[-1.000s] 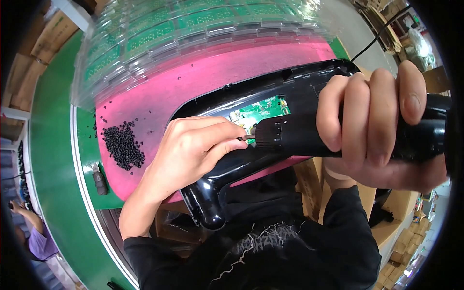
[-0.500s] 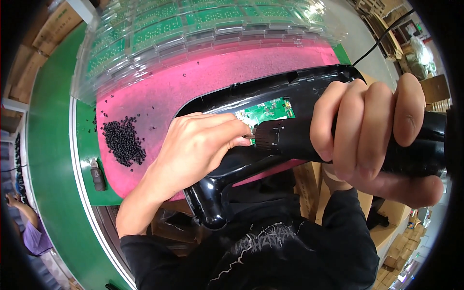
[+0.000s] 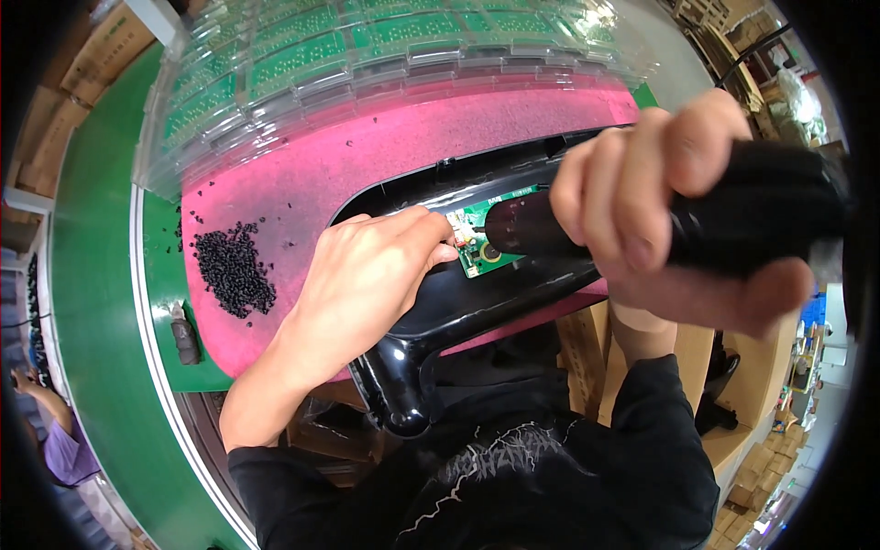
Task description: Assembling circuit boards into plastic housings using an electric screwdriver.
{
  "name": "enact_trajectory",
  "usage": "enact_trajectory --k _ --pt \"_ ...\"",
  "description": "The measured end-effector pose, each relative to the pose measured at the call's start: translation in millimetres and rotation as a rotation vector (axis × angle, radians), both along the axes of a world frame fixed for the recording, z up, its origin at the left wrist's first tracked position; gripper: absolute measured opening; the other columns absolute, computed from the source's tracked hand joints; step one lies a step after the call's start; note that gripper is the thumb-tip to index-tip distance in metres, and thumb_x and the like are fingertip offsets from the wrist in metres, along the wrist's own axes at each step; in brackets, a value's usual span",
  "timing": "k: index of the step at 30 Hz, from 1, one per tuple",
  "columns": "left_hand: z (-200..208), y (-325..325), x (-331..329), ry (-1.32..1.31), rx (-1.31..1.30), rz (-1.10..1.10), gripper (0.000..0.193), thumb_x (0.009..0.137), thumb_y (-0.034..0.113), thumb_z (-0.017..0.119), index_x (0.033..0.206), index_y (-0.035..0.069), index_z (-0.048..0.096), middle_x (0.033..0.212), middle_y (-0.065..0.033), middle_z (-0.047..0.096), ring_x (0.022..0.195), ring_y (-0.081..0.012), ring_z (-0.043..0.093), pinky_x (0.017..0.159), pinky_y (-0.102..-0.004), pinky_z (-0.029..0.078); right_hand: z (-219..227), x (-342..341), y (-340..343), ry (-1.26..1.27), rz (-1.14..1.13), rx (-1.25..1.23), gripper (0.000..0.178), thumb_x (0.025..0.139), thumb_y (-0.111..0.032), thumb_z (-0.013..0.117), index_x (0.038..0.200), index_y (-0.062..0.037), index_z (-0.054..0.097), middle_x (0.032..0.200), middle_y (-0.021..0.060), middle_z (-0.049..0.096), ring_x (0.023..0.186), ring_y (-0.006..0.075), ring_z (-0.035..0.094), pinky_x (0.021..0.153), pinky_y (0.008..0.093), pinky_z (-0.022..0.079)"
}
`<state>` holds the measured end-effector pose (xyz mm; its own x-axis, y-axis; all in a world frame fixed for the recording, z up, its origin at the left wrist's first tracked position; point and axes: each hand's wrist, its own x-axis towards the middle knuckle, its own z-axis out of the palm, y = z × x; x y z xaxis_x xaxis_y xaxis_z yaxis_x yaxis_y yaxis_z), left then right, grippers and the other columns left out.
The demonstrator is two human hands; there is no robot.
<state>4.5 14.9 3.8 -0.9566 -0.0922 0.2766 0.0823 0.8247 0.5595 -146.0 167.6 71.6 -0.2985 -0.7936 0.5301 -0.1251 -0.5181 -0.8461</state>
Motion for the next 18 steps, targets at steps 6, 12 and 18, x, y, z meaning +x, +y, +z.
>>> enact_trajectory --k 6,12,18 --pt "5.8 4.7 -0.8 -0.029 0.004 0.078 0.013 0.091 0.012 0.066 0.087 0.001 0.059 0.081 -0.0163 0.059 0.075 -0.0400 0.060 0.064 -0.0469 0.047 -9.9 -1.3 -8.1 -0.031 -0.148 0.114 0.071 0.084 -0.072 0.062 0.106 -0.0053 0.050 0.065 0.0004 0.053 0.048 0.0095 0.046 0.048 0.0262 0.040" --pt "8.0 6.8 -0.9 -0.024 0.033 0.121 0.014 0.093 0.010 0.063 0.087 0.000 0.057 0.079 -0.0174 0.055 0.074 -0.0417 0.058 0.062 -0.0480 0.045 -20.7 -5.4 -15.1 -0.064 -0.094 0.081 0.067 0.085 -0.066 0.064 0.105 -0.0039 0.049 0.064 0.0018 0.051 0.047 0.0104 0.045 0.047 0.0259 0.038" --pt "7.3 5.2 -3.0 0.005 0.072 0.115 0.011 0.091 0.006 0.065 0.091 -0.002 0.058 0.083 -0.0184 0.057 0.078 -0.0416 0.060 0.066 -0.0472 0.047 -22.7 -7.9 -20.5 -0.091 -0.035 0.066 0.063 0.086 -0.061 0.066 0.105 -0.0026 0.049 0.064 0.0028 0.052 0.049 0.0112 0.047 0.048 0.0257 0.039"
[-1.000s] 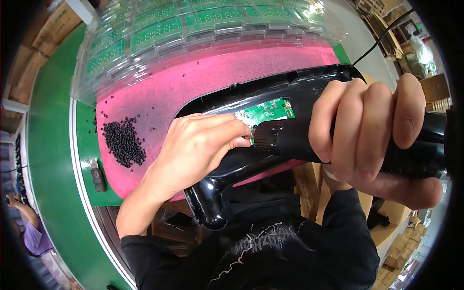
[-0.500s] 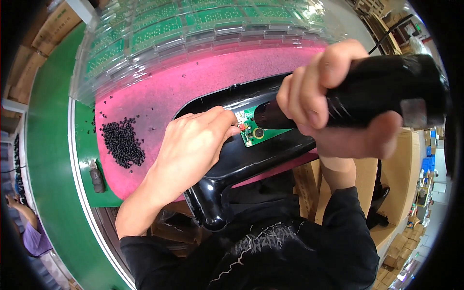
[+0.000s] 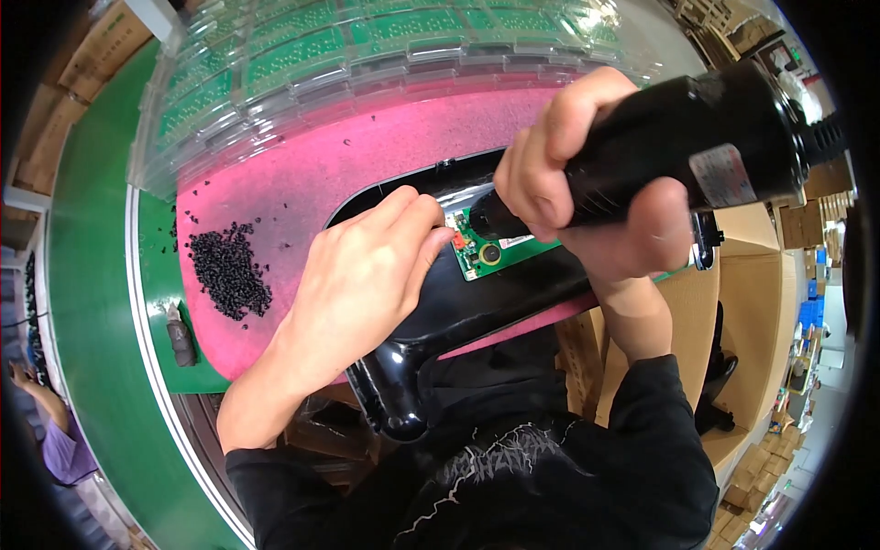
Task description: Assembling circuit boards into plastic housings using an electric screwdriver.
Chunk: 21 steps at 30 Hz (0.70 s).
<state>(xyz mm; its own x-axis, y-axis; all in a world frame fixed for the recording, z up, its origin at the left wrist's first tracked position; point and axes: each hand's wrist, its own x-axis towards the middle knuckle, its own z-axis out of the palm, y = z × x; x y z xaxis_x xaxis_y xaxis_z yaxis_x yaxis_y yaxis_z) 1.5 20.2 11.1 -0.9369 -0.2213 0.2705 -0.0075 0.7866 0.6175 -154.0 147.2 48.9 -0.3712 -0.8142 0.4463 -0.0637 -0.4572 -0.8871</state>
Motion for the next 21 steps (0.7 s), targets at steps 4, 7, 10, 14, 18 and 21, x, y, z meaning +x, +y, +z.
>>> enact_trajectory --k 4,7,10,14,18,21 --pt "-9.0 -3.9 1.5 0.088 -0.002 -0.026 0.011 0.089 0.007 0.068 0.091 0.001 0.060 0.083 -0.0161 0.060 0.075 -0.0394 0.063 0.062 -0.0471 0.048 -5.3 1.4 -10.8 -0.011 0.037 -0.025 0.059 0.086 -0.052 0.072 0.103 -0.0009 0.049 0.063 0.0035 0.051 0.051 0.0112 0.047 0.048 0.0247 0.039" --pt "-8.1 -4.8 1.4 0.090 0.064 -0.027 0.010 0.088 0.007 0.068 0.094 0.000 0.063 0.087 -0.0173 0.063 0.079 -0.0407 0.064 0.064 -0.0473 0.049 -8.8 4.7 -16.9 -0.003 0.012 -0.029 0.059 0.086 -0.051 0.073 0.104 -0.0002 0.049 0.063 0.0039 0.050 0.050 0.0113 0.046 0.047 0.0250 0.038" --pt "-8.4 -5.8 1.8 0.067 0.112 -0.017 0.010 0.087 0.005 0.068 0.095 0.001 0.066 0.087 -0.0175 0.066 0.081 -0.0401 0.065 0.066 -0.0455 0.051 -8.6 5.9 -17.8 -0.017 -0.007 -0.022 0.060 0.086 -0.051 0.073 0.107 0.0010 0.050 0.062 0.0051 0.050 0.048 0.0118 0.044 0.046 0.0255 0.038" --pt "-5.5 -3.5 1.3 0.123 0.138 -0.041 0.011 0.085 0.005 0.071 0.094 0.001 0.068 0.085 -0.0149 0.068 0.078 -0.0360 0.067 0.067 -0.0417 0.053 -2.3 10.1 -1.9 0.030 -0.066 -0.041 0.061 0.089 -0.060 0.063 0.109 -0.0033 0.052 0.062 0.0025 0.050 0.047 0.0120 0.044 0.048 0.0272 0.037" --pt "-9.2 -3.7 1.1 0.256 0.134 -0.072 0.011 0.084 0.005 0.073 0.092 0.000 0.068 0.083 -0.0129 0.069 0.075 -0.0322 0.068 0.064 -0.0391 0.054 0.6 9.1 9.8 -0.248 0.105 -0.295 0.068 0.088 -0.073 0.056 0.111 -0.0093 0.054 0.066 -0.0033 0.052 0.047 0.0088 0.047 0.050 0.0267 0.038" --pt "-9.2 -4.7 0.2 0.325 0.148 -0.075 0.010 0.085 0.005 0.073 0.092 0.000 0.069 0.083 -0.0117 0.070 0.072 -0.0296 0.069 0.063 -0.0367 0.055 11.3 1.2 19.0 -0.147 0.176 -0.392 0.066 0.087 -0.073 0.058 0.110 -0.0108 0.054 0.068 -0.0046 0.054 0.048 0.0068 0.051 0.052 0.0258 0.042"
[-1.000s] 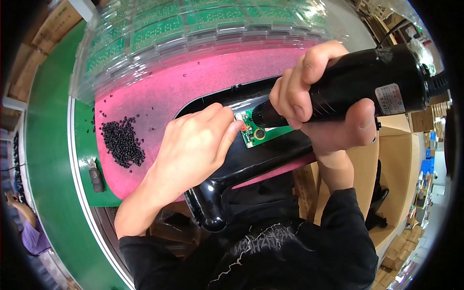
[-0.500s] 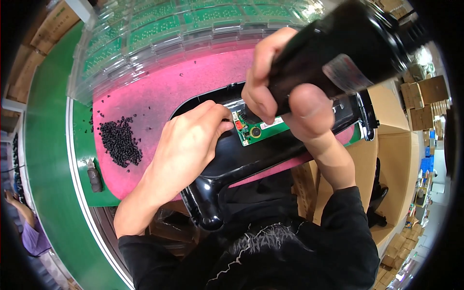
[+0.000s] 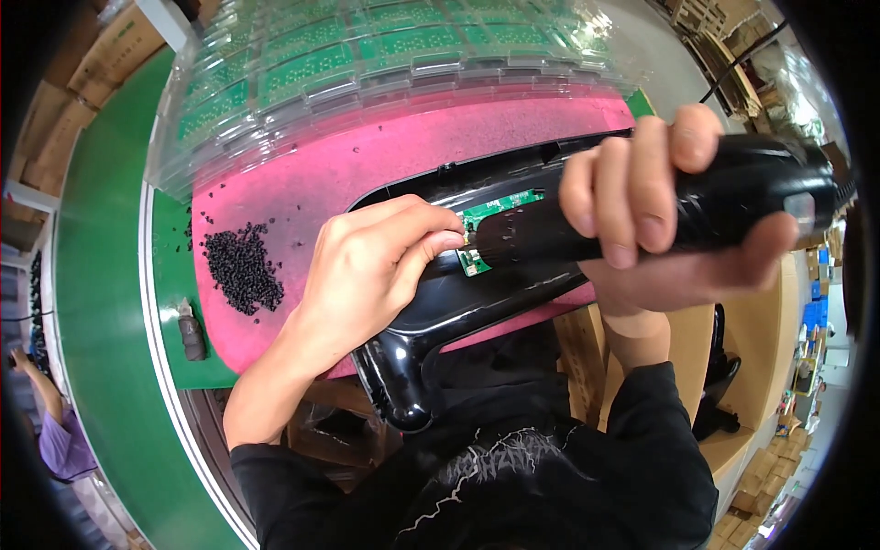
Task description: Assembling circuit boards into plastic housings using an electric screwdriver.
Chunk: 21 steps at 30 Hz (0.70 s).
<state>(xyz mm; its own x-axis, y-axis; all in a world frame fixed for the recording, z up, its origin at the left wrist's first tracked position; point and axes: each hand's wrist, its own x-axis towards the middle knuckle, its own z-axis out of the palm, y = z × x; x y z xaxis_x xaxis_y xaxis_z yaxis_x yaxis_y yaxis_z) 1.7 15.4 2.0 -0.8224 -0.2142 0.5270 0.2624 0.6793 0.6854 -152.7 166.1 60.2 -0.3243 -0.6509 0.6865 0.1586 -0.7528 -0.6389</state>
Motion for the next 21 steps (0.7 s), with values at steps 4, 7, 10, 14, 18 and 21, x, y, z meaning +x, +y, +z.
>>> enact_trajectory --k 4,7,10,14,18,21 --pt "6.4 -0.2 1.7 -0.058 0.115 -0.062 0.007 0.087 0.005 0.072 0.091 0.000 0.069 0.081 -0.0118 0.069 0.071 -0.0278 0.068 0.063 -0.0346 0.054 18.4 6.4 13.7 -0.012 -0.048 0.008 0.057 0.088 -0.062 0.064 0.107 -0.0093 0.051 0.065 -0.0041 0.054 0.048 0.0075 0.054 0.053 0.0263 0.044" --pt "8.8 1.6 0.6 -0.041 0.154 -0.155 0.006 0.087 0.002 0.071 0.090 -0.002 0.068 0.082 -0.0121 0.069 0.071 -0.0244 0.068 0.064 -0.0318 0.054 21.3 15.3 18.4 -0.061 -0.043 0.033 0.055 0.086 -0.058 0.068 0.105 -0.0091 0.050 0.063 -0.0038 0.055 0.046 0.0082 0.053 0.053 0.0270 0.046" --pt "7.7 0.4 2.1 -0.025 0.134 -0.199 0.004 0.087 -0.001 0.069 0.089 -0.004 0.067 0.083 -0.0116 0.070 0.072 -0.0200 0.068 0.065 -0.0291 0.053 20.7 19.7 17.5 -0.043 -0.026 -0.028 0.050 0.085 -0.049 0.072 0.103 -0.0085 0.051 0.063 -0.0027 0.058 0.046 0.0088 0.054 0.052 0.0266 0.048" --pt "8.2 0.8 2.1 -0.073 0.167 -0.158 0.007 0.084 -0.001 0.073 0.089 -0.004 0.069 0.082 -0.0112 0.071 0.072 -0.0192 0.069 0.065 -0.0287 0.054 22.7 20.8 21.5 0.009 -0.125 -0.097 0.049 0.083 -0.046 0.074 0.103 -0.0086 0.051 0.064 -0.0026 0.059 0.048 0.0088 0.055 0.053 0.0265 0.049" --pt "8.7 -0.4 2.9 -0.087 0.206 -0.195 0.013 0.081 0.003 0.078 0.092 0.000 0.072 0.087 -0.0110 0.073 0.078 -0.0243 0.071 0.070 -0.0332 0.057 16.6 19.1 21.9 0.031 -0.185 -0.226 0.048 0.080 -0.043 0.076 0.102 -0.0093 0.050 0.067 -0.0027 0.059 0.050 0.0085 0.057 0.055 0.0259 0.050" --pt "5.6 -1.0 2.5 -0.068 0.232 -0.198 0.014 0.080 0.003 0.079 0.092 0.000 0.073 0.087 -0.0108 0.074 0.078 -0.0235 0.072 0.069 -0.0332 0.057 12.5 19.4 21.0 0.043 -0.193 -0.274 0.048 0.080 -0.042 0.077 0.102 -0.0095 0.050 0.068 -0.0026 0.060 0.050 0.0082 0.057 0.056 0.0256 0.051"
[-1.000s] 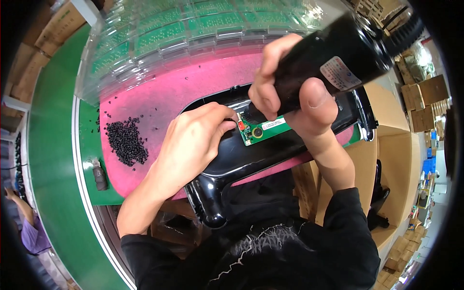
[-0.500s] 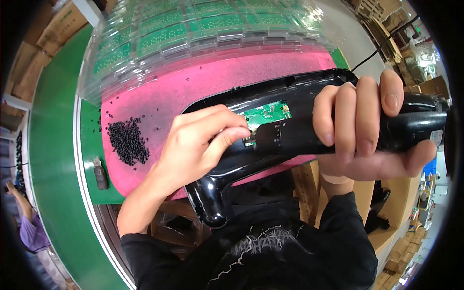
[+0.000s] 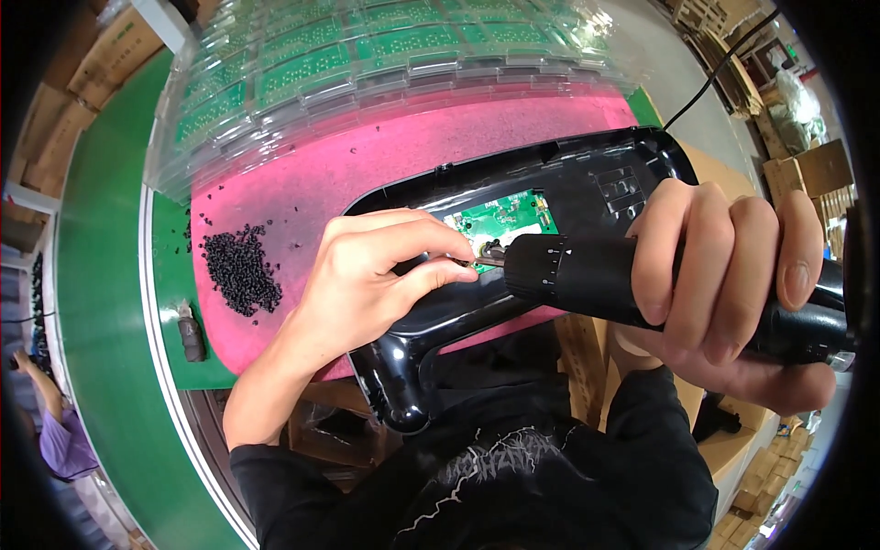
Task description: Assembling circuit boards into plastic housings using an electric screwdriver.
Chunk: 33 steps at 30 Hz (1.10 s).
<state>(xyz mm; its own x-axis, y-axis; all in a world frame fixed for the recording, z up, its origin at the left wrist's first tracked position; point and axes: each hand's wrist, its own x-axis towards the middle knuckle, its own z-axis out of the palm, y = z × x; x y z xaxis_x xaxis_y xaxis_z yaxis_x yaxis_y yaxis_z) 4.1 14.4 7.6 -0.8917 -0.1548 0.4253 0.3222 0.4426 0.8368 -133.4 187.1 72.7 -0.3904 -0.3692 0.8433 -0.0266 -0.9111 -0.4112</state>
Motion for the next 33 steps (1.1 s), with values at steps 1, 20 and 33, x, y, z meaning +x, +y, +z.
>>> enact_trajectory --k 1,20,33 --pt "-0.2 0.5 -0.2 0.000 -0.001 -0.001 0.014 0.080 0.003 0.079 0.092 0.000 0.073 0.087 -0.0108 0.074 0.078 -0.0235 0.072 0.069 -0.0332 0.057 -0.5 0.0 0.2 0.011 0.003 -0.014 0.047 0.080 -0.042 0.077 0.102 -0.0095 0.050 0.068 -0.0025 0.061 0.050 0.0079 0.058 0.055 0.0255 0.052" --pt "-4.1 3.0 -4.6 0.121 -0.225 0.034 0.012 0.079 0.004 0.078 0.085 -0.001 0.069 0.079 -0.0102 0.070 0.070 -0.0265 0.068 0.064 -0.0351 0.055 9.4 -8.5 3.4 0.114 0.070 0.569 0.060 0.082 -0.058 0.073 0.105 -0.0082 0.049 0.070 -0.0001 0.060 0.050 0.0096 0.056 0.051 0.0249 0.047" --pt "3.8 3.9 1.2 -0.182 -0.300 0.233 0.020 0.093 0.011 0.063 0.079 -0.001 0.054 0.073 -0.0145 0.056 0.068 -0.0345 0.060 0.059 -0.0438 0.047 -3.3 -5.4 -3.3 0.027 0.071 0.896 0.072 0.081 -0.068 0.072 0.107 -0.0058 0.049 0.069 0.0008 0.056 0.053 0.0106 0.052 0.052 0.0252 0.045"
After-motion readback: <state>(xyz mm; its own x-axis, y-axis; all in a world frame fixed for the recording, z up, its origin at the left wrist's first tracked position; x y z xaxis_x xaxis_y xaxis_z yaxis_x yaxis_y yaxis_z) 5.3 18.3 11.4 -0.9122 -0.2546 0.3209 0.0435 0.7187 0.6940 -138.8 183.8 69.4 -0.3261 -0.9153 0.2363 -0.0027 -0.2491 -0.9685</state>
